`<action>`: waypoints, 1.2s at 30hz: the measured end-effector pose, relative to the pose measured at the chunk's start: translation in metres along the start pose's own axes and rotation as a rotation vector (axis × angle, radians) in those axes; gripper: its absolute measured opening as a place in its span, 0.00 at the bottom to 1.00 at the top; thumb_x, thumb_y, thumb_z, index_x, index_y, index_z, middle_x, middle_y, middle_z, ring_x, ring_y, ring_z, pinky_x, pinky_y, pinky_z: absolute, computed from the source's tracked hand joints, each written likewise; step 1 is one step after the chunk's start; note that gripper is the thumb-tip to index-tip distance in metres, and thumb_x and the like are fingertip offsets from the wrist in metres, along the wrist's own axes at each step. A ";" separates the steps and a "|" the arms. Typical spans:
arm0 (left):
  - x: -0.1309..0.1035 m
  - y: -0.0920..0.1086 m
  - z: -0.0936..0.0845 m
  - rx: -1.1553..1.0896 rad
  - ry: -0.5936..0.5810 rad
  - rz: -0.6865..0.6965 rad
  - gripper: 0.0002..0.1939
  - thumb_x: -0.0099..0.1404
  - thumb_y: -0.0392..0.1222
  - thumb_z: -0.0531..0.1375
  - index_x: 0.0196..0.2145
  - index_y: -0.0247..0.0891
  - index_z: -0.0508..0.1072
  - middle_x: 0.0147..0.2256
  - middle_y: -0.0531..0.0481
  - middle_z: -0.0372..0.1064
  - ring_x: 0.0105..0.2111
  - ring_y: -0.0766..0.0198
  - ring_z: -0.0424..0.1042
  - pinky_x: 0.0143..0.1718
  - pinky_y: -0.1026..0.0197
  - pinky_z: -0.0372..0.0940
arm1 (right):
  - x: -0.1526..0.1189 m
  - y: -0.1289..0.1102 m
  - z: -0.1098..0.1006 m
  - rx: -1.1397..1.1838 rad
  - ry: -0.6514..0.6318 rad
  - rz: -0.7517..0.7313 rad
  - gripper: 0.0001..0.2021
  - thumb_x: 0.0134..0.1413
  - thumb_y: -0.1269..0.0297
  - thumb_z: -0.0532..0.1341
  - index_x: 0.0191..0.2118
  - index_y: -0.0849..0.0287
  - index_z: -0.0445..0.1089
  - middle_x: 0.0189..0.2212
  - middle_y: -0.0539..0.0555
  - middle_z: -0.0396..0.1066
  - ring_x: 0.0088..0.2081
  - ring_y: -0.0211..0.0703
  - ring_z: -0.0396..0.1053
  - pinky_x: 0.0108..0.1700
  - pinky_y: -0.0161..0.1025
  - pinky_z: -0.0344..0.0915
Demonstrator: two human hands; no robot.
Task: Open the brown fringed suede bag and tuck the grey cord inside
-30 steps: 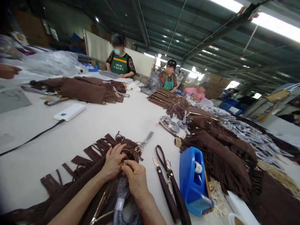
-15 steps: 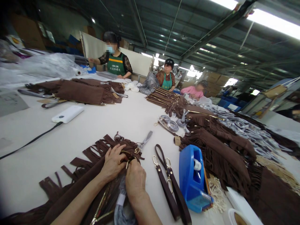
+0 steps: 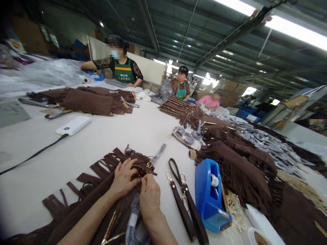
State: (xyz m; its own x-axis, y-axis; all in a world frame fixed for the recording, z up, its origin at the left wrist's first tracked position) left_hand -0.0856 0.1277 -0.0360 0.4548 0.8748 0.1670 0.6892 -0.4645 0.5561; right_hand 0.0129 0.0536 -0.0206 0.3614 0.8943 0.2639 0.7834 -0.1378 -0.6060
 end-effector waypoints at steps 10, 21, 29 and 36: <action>0.002 0.000 0.000 -0.033 -0.041 -0.009 0.10 0.48 0.33 0.56 0.28 0.43 0.73 0.56 0.48 0.58 0.60 0.49 0.47 0.59 0.37 0.37 | 0.009 -0.010 0.013 -0.445 -0.228 0.072 0.13 0.57 0.76 0.47 0.34 0.61 0.69 0.33 0.60 0.72 0.32 0.46 0.71 0.30 0.37 0.60; 0.003 -0.001 0.005 -0.019 -0.065 -0.011 0.14 0.51 0.32 0.51 0.30 0.44 0.74 0.57 0.49 0.57 0.60 0.51 0.46 0.60 0.39 0.35 | 0.020 -0.009 0.025 -0.447 -0.277 0.056 0.12 0.56 0.77 0.49 0.36 0.63 0.70 0.35 0.60 0.72 0.35 0.45 0.72 0.32 0.35 0.60; 0.005 -0.003 0.007 -0.002 -0.076 -0.051 0.16 0.56 0.32 0.49 0.30 0.46 0.75 0.56 0.51 0.57 0.60 0.52 0.45 0.60 0.40 0.33 | 0.024 -0.006 0.025 -0.394 -0.314 0.038 0.09 0.56 0.75 0.51 0.35 0.63 0.69 0.34 0.59 0.74 0.37 0.44 0.71 0.33 0.34 0.58; 0.008 -0.005 0.008 -0.009 -0.115 -0.078 0.12 0.56 0.35 0.52 0.30 0.46 0.75 0.57 0.52 0.57 0.60 0.54 0.46 0.60 0.41 0.34 | 0.029 -0.006 0.025 -0.346 -0.373 0.009 0.09 0.52 0.78 0.53 0.39 0.63 0.65 0.34 0.58 0.74 0.36 0.45 0.72 0.31 0.34 0.57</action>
State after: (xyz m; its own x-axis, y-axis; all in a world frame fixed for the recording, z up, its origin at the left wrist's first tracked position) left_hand -0.0811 0.1358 -0.0442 0.4623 0.8863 0.0287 0.7201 -0.3941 0.5711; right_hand 0.0057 0.0914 -0.0277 0.2129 0.9749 -0.0647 0.9257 -0.2225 -0.3060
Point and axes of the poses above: each hand's wrist, its own x-axis towards the middle knuckle, its own z-axis out of the palm, y = z × x, the point moved 8 cm from there along x, towards the middle knuckle
